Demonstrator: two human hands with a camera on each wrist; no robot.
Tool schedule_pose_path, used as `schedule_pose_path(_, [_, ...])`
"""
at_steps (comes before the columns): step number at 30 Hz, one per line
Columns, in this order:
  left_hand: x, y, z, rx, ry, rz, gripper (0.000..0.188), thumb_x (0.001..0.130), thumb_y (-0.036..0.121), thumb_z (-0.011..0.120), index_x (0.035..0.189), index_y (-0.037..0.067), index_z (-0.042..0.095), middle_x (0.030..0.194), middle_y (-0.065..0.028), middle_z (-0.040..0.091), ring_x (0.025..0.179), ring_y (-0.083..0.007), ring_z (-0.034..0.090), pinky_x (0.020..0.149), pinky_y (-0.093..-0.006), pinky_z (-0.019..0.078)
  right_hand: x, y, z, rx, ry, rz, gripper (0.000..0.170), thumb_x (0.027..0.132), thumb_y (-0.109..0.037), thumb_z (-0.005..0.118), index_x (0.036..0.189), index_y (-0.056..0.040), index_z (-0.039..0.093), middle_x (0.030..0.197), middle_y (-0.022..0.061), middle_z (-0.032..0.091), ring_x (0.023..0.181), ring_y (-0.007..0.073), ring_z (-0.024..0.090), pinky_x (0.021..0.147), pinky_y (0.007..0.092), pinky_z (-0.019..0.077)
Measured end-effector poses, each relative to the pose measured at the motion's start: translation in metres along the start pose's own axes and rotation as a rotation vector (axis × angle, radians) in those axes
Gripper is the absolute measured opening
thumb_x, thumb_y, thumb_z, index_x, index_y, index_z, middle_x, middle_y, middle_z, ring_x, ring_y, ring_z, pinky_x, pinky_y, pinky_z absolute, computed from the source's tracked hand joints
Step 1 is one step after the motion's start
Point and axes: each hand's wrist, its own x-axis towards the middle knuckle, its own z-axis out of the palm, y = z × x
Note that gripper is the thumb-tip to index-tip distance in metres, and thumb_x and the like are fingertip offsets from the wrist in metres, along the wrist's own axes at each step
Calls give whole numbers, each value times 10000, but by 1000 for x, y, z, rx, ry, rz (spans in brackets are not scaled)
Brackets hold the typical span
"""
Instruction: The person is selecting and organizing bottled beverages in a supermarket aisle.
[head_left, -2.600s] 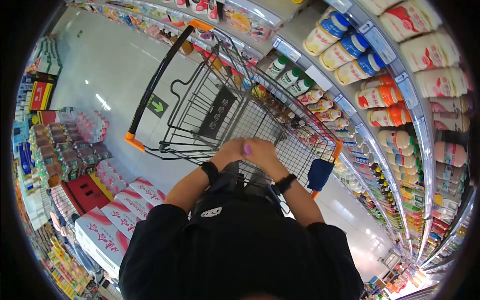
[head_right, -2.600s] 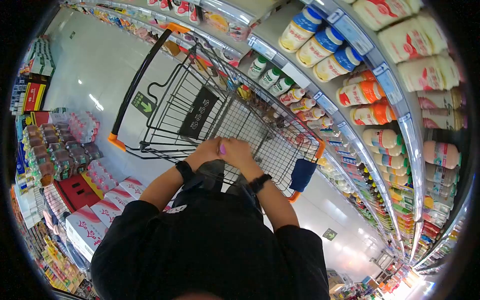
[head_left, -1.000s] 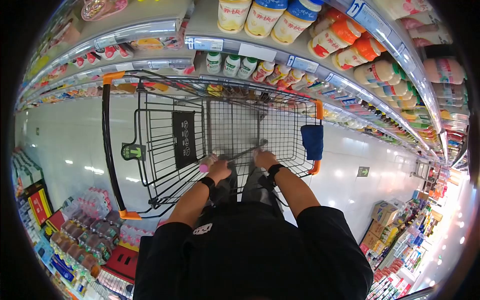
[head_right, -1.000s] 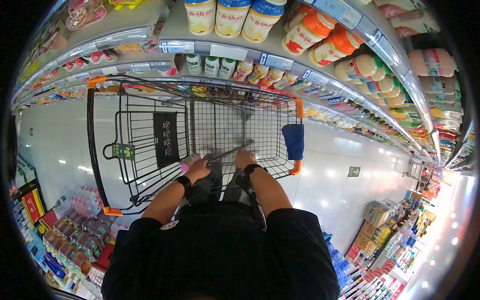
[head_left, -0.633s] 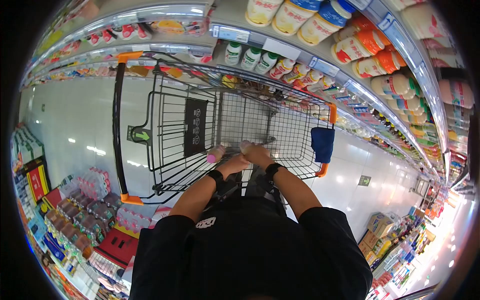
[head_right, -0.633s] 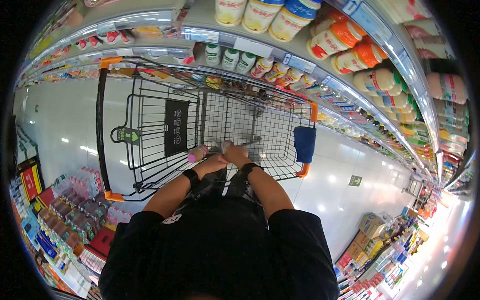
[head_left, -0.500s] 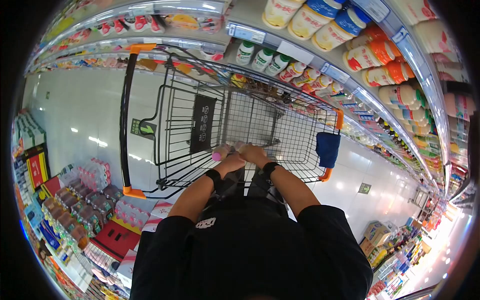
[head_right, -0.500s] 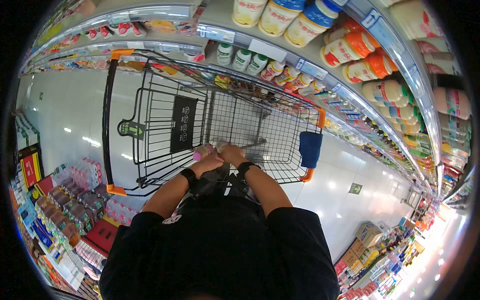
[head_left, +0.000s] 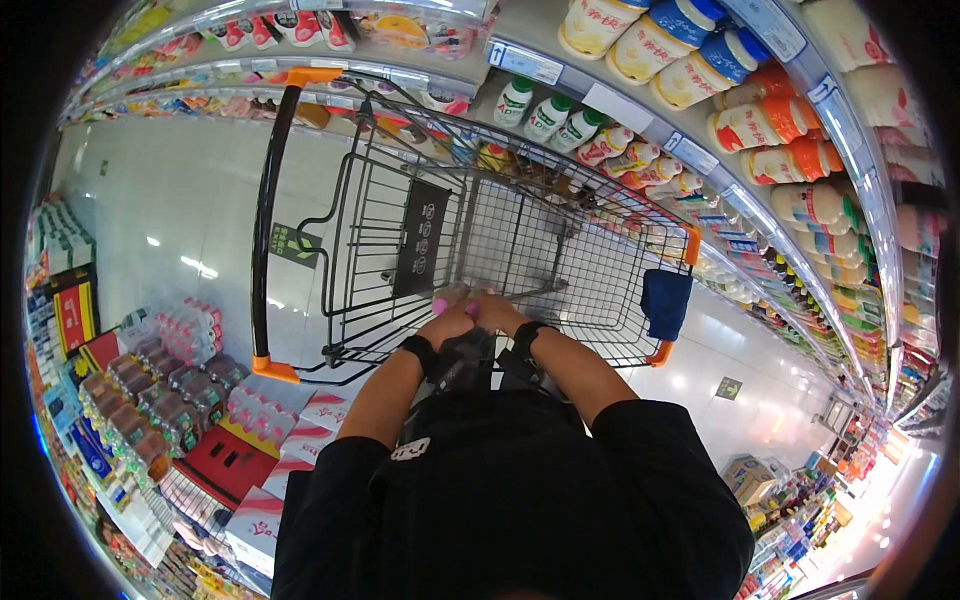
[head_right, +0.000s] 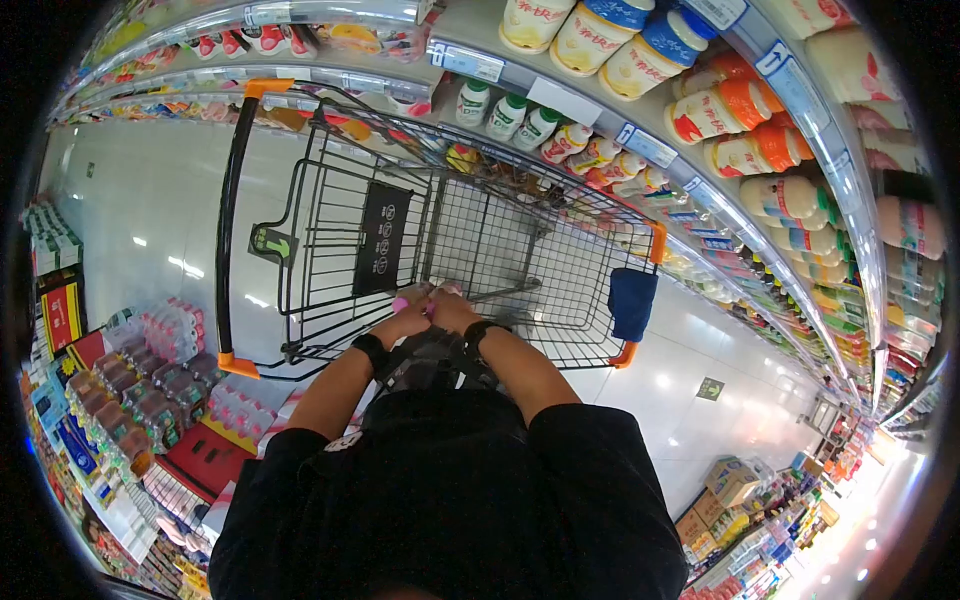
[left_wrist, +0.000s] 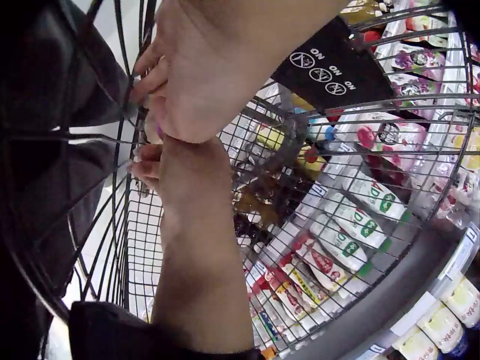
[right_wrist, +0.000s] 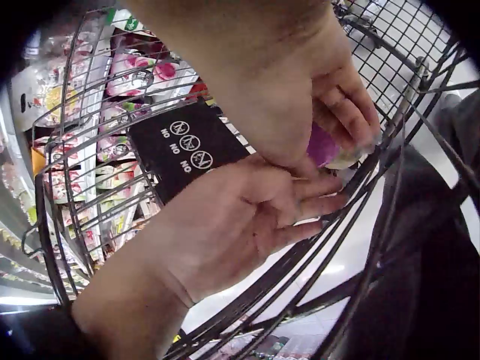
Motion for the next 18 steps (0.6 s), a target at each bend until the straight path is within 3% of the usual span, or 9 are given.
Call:
schedule_pose_path(2, [-18,23,-15,-3,-46,109,506,798,221,574,1262,50,463,1204,-208,541,1108,-330,524,934,-356,391,-5,-8,-9,111,-36,113,473,767,-194,595,1209,-74,477,1003,199,617,670,283,655,610,408,521])
schedule_pose_path(5, [-24,37,-16,-125,-20,254,476,838,237,546,1266,52,451,1244,-203,509,1160,-335,475,979,-373,354,13,36,7,-13,76,-258,448,771,-230,588,1193,-124,483,949,170,637,652,270,646,577,408,511])
schedule_pose_path(8, [-4,22,-1,30,18,321,399,883,198,473,1253,49,453,1264,-202,482,1211,-343,410,1017,-394,311,-11,44,-2,46,32,-142,333,736,-267,583,1011,-79,586,859,158,648,671,291,627,588,415,482])
schedule_pose_path(9, [66,-50,31,104,-23,657,372,882,169,434,1228,36,462,1263,-206,475,1223,-349,391,1021,-397,301,-23,51,-5,36,6,-166,301,717,-267,572,931,-64,632,846,166,645,689,313,616,587,420,470])
schedule_pose_path(11, [29,-28,13,205,16,468,398,761,180,514,1124,18,534,1179,-236,520,1143,-370,457,960,-407,360,-11,91,21,-44,140,-159,490,713,-269,566,1152,-56,522,896,188,640,790,322,613,668,439,468])
schedule_pose_path(13, [-4,4,-6,310,7,353,425,640,191,594,1020,-1,606,1094,-267,565,1064,-391,522,900,-418,419,-70,67,-26,50,119,-164,617,777,-261,540,1343,-97,356,1003,221,617,806,328,610,671,451,469])
schedule_pose_path(14, [7,7,-18,407,-172,158,470,688,263,580,1088,16,581,1149,-239,556,1054,-378,535,876,-440,427,-60,86,-22,-20,206,-170,639,801,-259,536,1380,-105,312,1032,234,607,806,332,608,672,452,470])
schedule_pose_path(16, [17,24,-31,581,-229,-27,528,753,384,540,1144,29,551,1189,-204,550,1027,-350,560,827,-448,442,-118,45,-88,72,111,70,697,819,-255,556,1420,-122,229,971,225,626,770,331,613,678,455,478])
schedule_pose_path(18, [-16,100,-61,665,-282,-113,554,810,460,475,1168,41,530,1173,-182,562,992,-319,577,793,-435,447,-97,82,-111,74,327,-8,688,811,-249,571,1406,-119,251,925,207,640,750,341,618,675,462,481])
